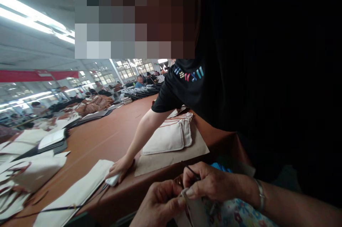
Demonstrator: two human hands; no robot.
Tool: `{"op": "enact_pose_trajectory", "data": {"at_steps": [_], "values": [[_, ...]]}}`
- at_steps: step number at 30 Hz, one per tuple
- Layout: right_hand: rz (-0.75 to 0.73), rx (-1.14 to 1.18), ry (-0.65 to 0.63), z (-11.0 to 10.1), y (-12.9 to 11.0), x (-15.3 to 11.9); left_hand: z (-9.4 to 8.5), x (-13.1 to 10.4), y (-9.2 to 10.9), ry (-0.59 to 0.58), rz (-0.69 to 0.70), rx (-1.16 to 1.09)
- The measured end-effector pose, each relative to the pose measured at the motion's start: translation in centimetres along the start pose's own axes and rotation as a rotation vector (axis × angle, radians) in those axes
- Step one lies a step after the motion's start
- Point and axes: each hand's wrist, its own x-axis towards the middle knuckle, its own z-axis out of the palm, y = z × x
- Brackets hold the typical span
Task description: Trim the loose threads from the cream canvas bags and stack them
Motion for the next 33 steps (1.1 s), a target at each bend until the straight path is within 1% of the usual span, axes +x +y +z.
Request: {"op": "enact_pose_trajectory", "data": {"at_steps": [2, 5, 7, 11, 15, 18, 24, 28, 29, 30, 33], "values": [[0.055, 0.053, 0.018, 0.2, -0.1, -0.1, 0.0, 0.2, -0.1, 0.039, -0.025, 0.027], [0.097, 0.052, 0.032, 0.5, -0.3, -0.4, 0.2, 0.3, -0.3, 0.066, -0.042, 0.033], [0.076, 0.002, 0.042, 0.6, -0.4, -0.5, 0.3, 0.2, -0.3, 0.087, -0.046, 0.026], [0.024, -0.166, 0.104, 0.8, -0.4, -0.3, 0.5, 0.4, -0.2, 0.119, -0.069, 0.054], [0.048, -0.265, 0.147, 0.8, -0.1, 0.0, 0.5, 0.9, -0.7, 0.137, -0.066, 0.067], [0.050, -0.293, 0.158, 0.8, 0.1, 0.1, 0.4, 1.2, -1.4, 0.164, -0.076, 0.067], [0.067, -0.325, 0.179, 0.9, 0.7, 0.0, 0.3, 1.5, -2.2, 0.152, -0.058, 0.047], [0.180, -0.233, 0.161, 1.0, 0.3, -0.1, 0.6, 1.2, -2.5, 0.118, -0.028, -0.007], [0.174, -0.256, 0.166, 0.9, 0.0, -0.3, 0.6, 1.2, -2.6, 0.116, -0.028, -0.023], [0.135, -0.314, 0.186, 0.9, -0.4, -0.5, 0.6, 1.1, -2.8, 0.121, -0.025, -0.039], [-0.093, -0.566, 0.297, 0.9, -1.5, -1.9, 0.4, 1.0, -3.7, 0.154, -0.012, -0.064]]}}
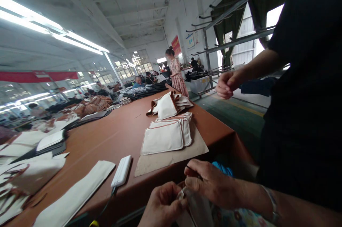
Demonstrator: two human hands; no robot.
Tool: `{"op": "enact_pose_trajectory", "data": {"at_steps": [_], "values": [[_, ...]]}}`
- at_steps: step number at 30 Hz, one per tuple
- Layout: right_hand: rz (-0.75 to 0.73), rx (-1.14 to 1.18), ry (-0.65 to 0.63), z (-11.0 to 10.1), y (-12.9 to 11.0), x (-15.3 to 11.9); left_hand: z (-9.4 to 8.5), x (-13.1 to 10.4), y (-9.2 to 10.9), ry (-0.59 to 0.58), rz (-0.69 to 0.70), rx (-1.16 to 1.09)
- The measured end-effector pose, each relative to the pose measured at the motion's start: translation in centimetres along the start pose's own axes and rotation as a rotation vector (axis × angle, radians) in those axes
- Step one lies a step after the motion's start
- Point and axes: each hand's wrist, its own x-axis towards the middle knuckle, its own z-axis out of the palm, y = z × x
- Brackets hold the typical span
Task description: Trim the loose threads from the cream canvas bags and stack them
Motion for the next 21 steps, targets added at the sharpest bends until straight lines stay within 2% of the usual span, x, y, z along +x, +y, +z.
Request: {"op": "enact_pose_trajectory", "data": {"at_steps": [2, 3, 6, 8, 17, 21], "values": [[-0.047, -0.040, 0.059, -0.5, -0.4, -1.0, -0.3, 0.1, -0.5, 0.026, 0.000, 0.004], [-0.013, -0.005, 0.023, -0.6, -0.6, -1.5, -0.4, 0.1, -0.7, 0.040, -0.006, 0.009], [0.196, 0.170, -0.259, -0.4, -0.7, -2.8, -0.7, 0.0, -0.7, 0.077, -0.016, 0.037], [0.267, 0.219, -0.383, -0.1, -0.6, -3.2, -0.6, -0.1, -0.4, 0.087, -0.003, 0.075], [0.261, 0.260, -0.432, 0.3, -0.2, -3.1, 0.5, -0.7, 0.6, 0.166, 0.024, 0.240], [0.112, -0.044, -0.412, 0.5, -0.5, -2.8, 0.8, -0.7, 0.3, 0.224, 0.023, 0.382]]}}
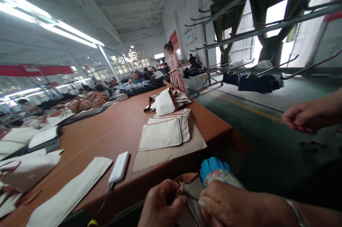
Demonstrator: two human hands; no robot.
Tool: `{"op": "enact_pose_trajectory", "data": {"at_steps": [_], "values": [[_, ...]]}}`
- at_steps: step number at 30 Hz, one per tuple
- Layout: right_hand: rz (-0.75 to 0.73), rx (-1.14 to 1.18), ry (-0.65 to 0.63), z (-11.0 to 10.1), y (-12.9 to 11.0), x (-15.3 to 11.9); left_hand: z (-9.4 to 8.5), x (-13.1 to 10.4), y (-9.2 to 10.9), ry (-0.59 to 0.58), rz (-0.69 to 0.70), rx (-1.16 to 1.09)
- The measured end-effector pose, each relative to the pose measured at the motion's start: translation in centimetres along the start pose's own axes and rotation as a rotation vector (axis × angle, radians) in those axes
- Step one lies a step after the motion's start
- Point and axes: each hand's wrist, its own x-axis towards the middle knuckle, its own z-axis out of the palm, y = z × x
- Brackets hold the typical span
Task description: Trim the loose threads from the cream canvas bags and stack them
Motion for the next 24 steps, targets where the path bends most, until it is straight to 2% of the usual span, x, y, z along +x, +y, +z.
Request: {"op": "enact_pose_trajectory", "data": {"at_steps": [3, 6, 9, 14, 17, 20, 22, 24], "values": [[-0.070, -0.126, 0.012, 0.2, -0.1, 0.2, 0.4, 0.1, -0.3, 0.034, 0.015, 0.091], [-0.006, 0.038, -0.033, 0.6, 0.1, 0.1, 0.7, 0.0, -0.4, 0.087, 0.044, 0.162], [0.076, 0.221, -0.003, 1.3, 0.6, 0.2, 1.1, -0.3, -0.3, 0.122, 0.044, 0.194], [0.032, 0.500, 0.051, 3.0, 2.1, 1.3, 1.9, -0.8, -0.6, 0.092, 0.033, 0.158], [0.100, 0.646, 0.094, 3.4, 1.9, 1.8, 2.0, -0.8, -0.5, 0.073, 0.064, 0.060], [0.214, 0.710, 0.118, 2.7, 0.5, 1.5, 1.7, -0.7, 0.2, 0.046, 0.088, -0.008], [0.281, 0.809, 0.129, 1.2, -0.3, 0.9, 1.4, -0.8, 0.7, 0.022, 0.106, 0.060], [0.290, 0.933, 0.194, -0.8, -0.6, 0.3, 1.0, -1.0, 0.9, -0.003, 0.080, 0.119]]}}
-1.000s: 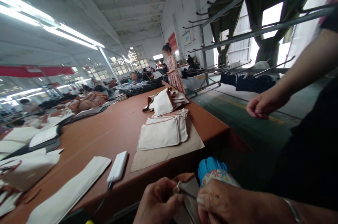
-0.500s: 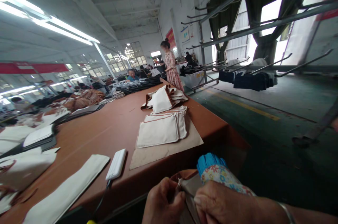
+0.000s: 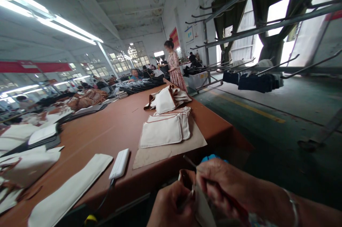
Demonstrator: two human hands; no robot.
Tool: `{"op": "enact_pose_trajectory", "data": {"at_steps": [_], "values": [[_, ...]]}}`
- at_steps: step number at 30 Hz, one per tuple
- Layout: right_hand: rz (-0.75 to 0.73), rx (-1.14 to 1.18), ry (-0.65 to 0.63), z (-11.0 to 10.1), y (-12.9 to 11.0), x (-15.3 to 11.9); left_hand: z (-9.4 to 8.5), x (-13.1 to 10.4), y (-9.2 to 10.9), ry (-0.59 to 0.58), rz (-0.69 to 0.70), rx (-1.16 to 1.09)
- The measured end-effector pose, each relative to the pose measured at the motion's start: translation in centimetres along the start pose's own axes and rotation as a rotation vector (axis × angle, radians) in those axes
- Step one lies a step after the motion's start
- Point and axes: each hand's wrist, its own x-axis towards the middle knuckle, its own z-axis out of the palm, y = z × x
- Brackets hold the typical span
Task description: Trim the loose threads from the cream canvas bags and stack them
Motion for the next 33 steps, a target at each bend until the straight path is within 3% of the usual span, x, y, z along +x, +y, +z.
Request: {"op": "enact_pose_trajectory", "data": {"at_steps": [3, 5, 7, 9, 12, 16, 18, 23, 29, 33], "values": [[-0.204, 0.085, 0.160, -2.6, -2.2, 0.0, -0.9, -0.2, -0.2, -0.042, -0.066, -0.152], [-0.371, 0.000, 0.292, -3.8, -3.0, 0.6, -1.5, -0.1, -0.6, -0.098, -0.093, -0.347], [-0.448, -0.188, 0.343, -3.9, -3.0, 1.3, -1.7, 0.1, -1.0, -0.170, -0.115, -0.498], [-0.504, -0.421, 0.292, -3.2, -2.6, 2.1, -1.6, 0.5, -1.3, -0.199, -0.113, -0.583], [-0.596, -0.639, 0.104, -1.6, -2.0, 3.2, -1.3, 1.1, -1.5, -0.182, -0.129, -0.595], [-0.365, -0.659, -0.200, -0.9, -1.8, 4.9, -1.7, 1.5, -1.2, -0.154, -0.197, -0.517], [-0.347, -0.680, -0.252, -1.1, -1.8, 5.6, -2.2, 1.5, -0.9, -0.143, -0.207, -0.451], [-0.516, -0.811, -0.138, -1.5, -1.4, 6.1, -2.8, 1.4, 0.4, -0.077, -0.086, -0.147], [-0.329, -0.605, -0.118, -1.4, -1.5, 5.9, -2.5, 1.8, 1.7, -0.073, 0.000, 0.015], [-0.305, -0.604, -0.072, -1.2, -1.4, 6.1, -2.3, 1.8, 2.1, -0.058, 0.105, 0.075]]}}
